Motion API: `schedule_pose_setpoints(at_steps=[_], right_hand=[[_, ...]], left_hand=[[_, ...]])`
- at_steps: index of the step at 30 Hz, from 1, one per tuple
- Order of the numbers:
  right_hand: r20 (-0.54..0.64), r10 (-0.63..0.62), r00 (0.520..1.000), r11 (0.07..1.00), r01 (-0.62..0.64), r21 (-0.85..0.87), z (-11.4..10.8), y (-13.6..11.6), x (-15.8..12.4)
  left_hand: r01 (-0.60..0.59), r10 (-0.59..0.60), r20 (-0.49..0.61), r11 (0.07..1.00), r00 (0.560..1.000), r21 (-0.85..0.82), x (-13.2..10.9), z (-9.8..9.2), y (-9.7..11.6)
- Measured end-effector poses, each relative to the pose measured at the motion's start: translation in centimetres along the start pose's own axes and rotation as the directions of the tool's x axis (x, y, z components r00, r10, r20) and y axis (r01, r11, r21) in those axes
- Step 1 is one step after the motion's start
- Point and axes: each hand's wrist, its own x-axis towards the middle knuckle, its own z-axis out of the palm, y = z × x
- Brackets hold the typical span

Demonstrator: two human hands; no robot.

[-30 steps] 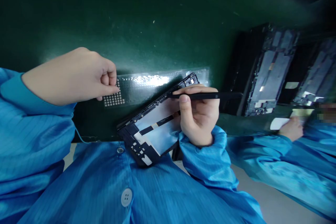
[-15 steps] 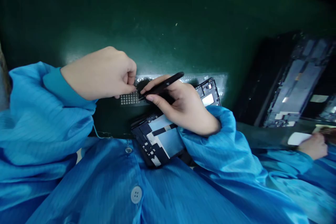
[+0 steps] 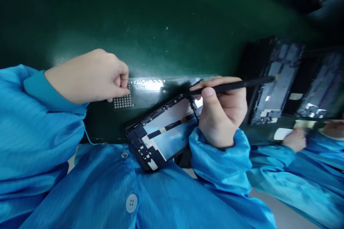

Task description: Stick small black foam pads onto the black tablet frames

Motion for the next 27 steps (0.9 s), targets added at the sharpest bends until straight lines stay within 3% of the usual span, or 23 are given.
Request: schedule_pose_setpoints(at_steps=[2,4,11,14,17,20,22,25,27], right_hand=[[-0.102,-0.037,0.994,0.999,0.034,-0.032,-0.9,1.1,-0.9],[-0.112,-0.060,0.992,0.997,0.055,-0.046,-1.1,1.8,-1.5],[-0.040,-0.112,0.993,0.992,0.110,-0.062,-0.5,2.4,-1.7],[0.015,-0.156,0.988,0.985,0.156,-0.076,-1.2,2.4,-1.6],[0.133,-0.197,0.971,0.965,0.217,-0.151,-1.9,1.3,-1.2],[0.191,-0.191,0.963,0.963,0.222,-0.152,-1.0,-0.9,-0.5],[0.326,-0.186,0.927,0.966,0.233,-0.113,0.7,-2.2,0.2],[0.599,-0.162,0.784,0.961,0.262,-0.084,3.6,-3.1,1.3],[0.660,-0.127,0.740,0.964,0.250,-0.094,4.8,-2.9,1.8]], left_hand=[[0.009,-0.009,-0.009,1.000,1.000,-0.005,0.0,0.0,-0.1],[0.037,-0.037,-0.008,0.999,0.999,-0.003,0.0,-0.1,0.0],[0.075,-0.076,0.032,0.997,0.997,0.008,-0.2,-0.5,0.1],[0.029,-0.029,0.009,1.000,1.000,-0.004,0.1,-0.2,-0.1],[-0.045,0.044,-0.077,0.999,0.996,-0.022,0.4,0.4,-0.4],[-0.022,0.019,-0.116,1.000,0.993,-0.017,0.5,0.8,-0.4],[-0.006,0.004,-0.105,1.000,0.994,-0.020,0.5,0.9,-0.4],[-0.048,0.042,-0.127,0.998,0.991,-0.044,0.5,0.9,-0.2],[-0.069,0.059,-0.146,0.996,0.988,-0.064,0.5,0.9,0.0]])
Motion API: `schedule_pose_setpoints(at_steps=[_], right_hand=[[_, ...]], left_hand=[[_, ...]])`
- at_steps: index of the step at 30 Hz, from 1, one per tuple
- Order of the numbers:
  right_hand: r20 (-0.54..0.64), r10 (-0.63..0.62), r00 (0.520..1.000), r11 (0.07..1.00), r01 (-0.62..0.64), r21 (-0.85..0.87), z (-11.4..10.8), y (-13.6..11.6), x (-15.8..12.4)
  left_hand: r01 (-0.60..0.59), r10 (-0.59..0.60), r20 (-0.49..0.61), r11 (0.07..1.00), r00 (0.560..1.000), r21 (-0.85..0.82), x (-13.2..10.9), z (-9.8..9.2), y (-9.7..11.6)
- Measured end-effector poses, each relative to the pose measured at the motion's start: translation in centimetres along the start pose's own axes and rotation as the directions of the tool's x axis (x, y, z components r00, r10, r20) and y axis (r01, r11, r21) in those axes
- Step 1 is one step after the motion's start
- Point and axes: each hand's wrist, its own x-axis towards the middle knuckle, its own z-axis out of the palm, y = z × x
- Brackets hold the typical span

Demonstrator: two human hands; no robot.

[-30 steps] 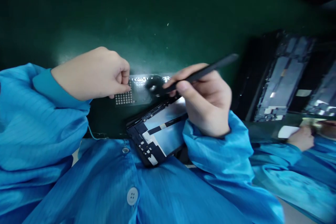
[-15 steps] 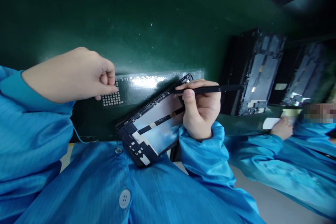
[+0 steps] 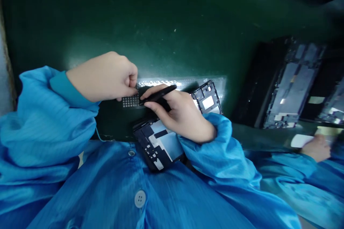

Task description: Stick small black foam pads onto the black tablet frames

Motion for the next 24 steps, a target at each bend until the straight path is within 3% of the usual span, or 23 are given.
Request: schedule_pose_setpoints(at_steps=[5,10,12,14,16,18,21,24], right_hand=[[-0.010,0.086,0.996,0.996,-0.085,0.040,0.1,0.6,-0.1],[0.014,0.090,0.996,0.995,-0.091,0.051,0.3,0.8,0.2],[0.011,0.111,0.994,0.983,-0.111,0.147,0.2,0.8,0.4],[-0.033,0.171,0.985,0.924,-0.149,0.351,-0.5,0.6,-0.1],[-0.138,0.269,0.953,0.819,-0.151,0.553,-1.9,0.4,-1.9],[-0.298,0.379,0.876,0.759,-0.110,0.642,-3.5,0.3,-5.2],[-0.460,0.498,0.735,0.792,-0.169,0.587,-5.3,0.6,-11.6],[-0.487,0.528,0.695,0.834,-0.316,0.452,-5.7,1.3,-17.1]], left_hand=[[0.039,-0.039,0.020,0.999,0.999,-0.011,0.1,0.2,0.0],[-0.067,0.064,0.054,0.997,0.996,0.047,0.4,0.4,-1.2],[-0.082,0.078,0.068,0.995,0.995,0.061,0.6,0.2,-1.6],[-0.073,0.066,0.091,0.994,0.994,0.080,0.6,-0.1,-1.7],[-0.077,0.070,0.062,0.991,0.996,0.113,0.0,-0.1,-1.0],[-0.105,0.114,-0.053,0.984,0.992,0.142,-1.2,0.7,0.4],[-0.173,0.215,-0.246,0.968,0.945,0.183,-3.5,3.6,3.4],[-0.216,0.283,-0.260,0.942,0.923,0.258,-5.1,7.2,6.0]])
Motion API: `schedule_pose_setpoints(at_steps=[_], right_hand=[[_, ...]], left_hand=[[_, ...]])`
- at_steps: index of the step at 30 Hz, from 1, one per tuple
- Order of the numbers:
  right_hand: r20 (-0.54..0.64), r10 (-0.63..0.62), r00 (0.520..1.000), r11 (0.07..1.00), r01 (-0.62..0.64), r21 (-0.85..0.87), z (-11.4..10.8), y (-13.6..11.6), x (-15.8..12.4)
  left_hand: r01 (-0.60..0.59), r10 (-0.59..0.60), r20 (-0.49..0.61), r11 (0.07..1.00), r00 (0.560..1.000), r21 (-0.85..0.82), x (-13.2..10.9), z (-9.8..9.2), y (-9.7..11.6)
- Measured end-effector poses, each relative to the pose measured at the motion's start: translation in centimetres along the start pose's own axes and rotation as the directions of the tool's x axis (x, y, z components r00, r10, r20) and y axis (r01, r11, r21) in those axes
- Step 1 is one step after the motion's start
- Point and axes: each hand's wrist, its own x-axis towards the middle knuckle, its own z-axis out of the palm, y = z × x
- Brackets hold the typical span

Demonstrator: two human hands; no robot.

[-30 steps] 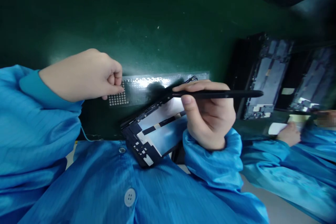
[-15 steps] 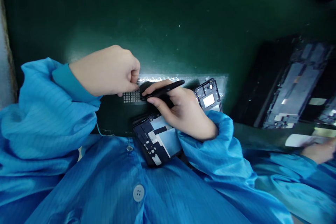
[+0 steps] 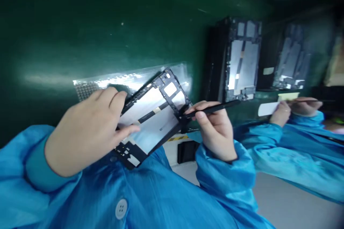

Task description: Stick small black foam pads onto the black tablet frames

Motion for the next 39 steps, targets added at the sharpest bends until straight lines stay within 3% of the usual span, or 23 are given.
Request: schedule_pose_setpoints(at_steps=[2,5,9,17,23,24,26,28,29,31,33,35,37,39], right_hand=[[0.006,-0.043,0.999,0.998,0.043,-0.056,-1.1,1.4,-1.3],[-0.012,-0.132,0.991,0.990,0.131,-0.055,-1.0,2.8,-2.0],[-0.034,-0.207,0.978,0.977,0.205,-0.052,0.1,3.6,-1.8],[-0.050,-0.229,0.972,0.971,0.225,-0.081,0.1,3.7,-1.9],[0.019,-0.290,0.957,0.948,0.290,-0.134,0.2,3.4,-1.2],[0.004,-0.300,0.954,0.944,0.298,-0.144,0.0,3.4,-1.2],[-0.180,-0.338,0.924,0.940,0.320,-0.119,-0.6,3.5,-1.7],[-0.369,-0.286,0.885,0.958,0.278,-0.076,-0.9,3.6,-3.3],[-0.384,-0.223,0.896,0.974,0.219,-0.056,-0.6,3.7,-4.5],[-0.219,-0.061,0.974,0.997,0.051,-0.051,1.1,3.6,-7.4],[-0.046,0.027,0.999,0.998,-0.030,-0.048,4.1,3.3,-10.2],[-0.100,0.078,0.992,0.997,-0.077,0.015,7.2,2.8,-11.8],[-0.265,0.167,0.950,0.985,-0.146,0.097,9.2,2.1,-11.0],[-0.365,0.251,0.896,0.962,-0.189,0.197,9.6,1.1,-7.2]], left_hand=[[-0.021,0.020,0.047,0.999,0.999,0.037,-0.4,1.4,1.3],[-0.035,0.030,0.079,0.997,0.996,0.070,-0.4,2.3,1.5],[-0.070,0.063,0.080,0.993,0.995,0.099,-0.3,2.1,1.0],[-0.028,0.026,0.026,0.998,0.999,0.062,-0.5,2.2,1.2],[0.005,-0.005,0.043,1.000,0.999,0.001,-0.3,1.9,0.8],[0.012,-0.010,0.040,0.999,0.999,-0.033,-0.3,2.0,0.6],[0.008,-0.006,0.019,0.993,1.000,-0.115,-0.1,2.3,0.0],[-0.024,0.022,-0.011,0.982,1.000,-0.186,0.1,2.9,-0.3],[-0.036,0.031,-0.027,0.977,0.999,-0.209,0.2,3.3,-0.4],[-0.030,0.016,-0.056,0.964,0.998,-0.263,0.3,4.0,0.2],[-0.010,-0.015,-0.075,0.944,0.997,-0.331,0.4,4.3,1.3],[-0.030,0.001,-0.083,0.937,0.997,-0.347,0.4,3.9,2.4],[-0.042,0.001,-0.107,0.921,0.994,-0.387,0.5,2.7,2.6],[-0.043,-0.064,-0.188,0.856,0.980,-0.516,0.8,1.0,1.3]])
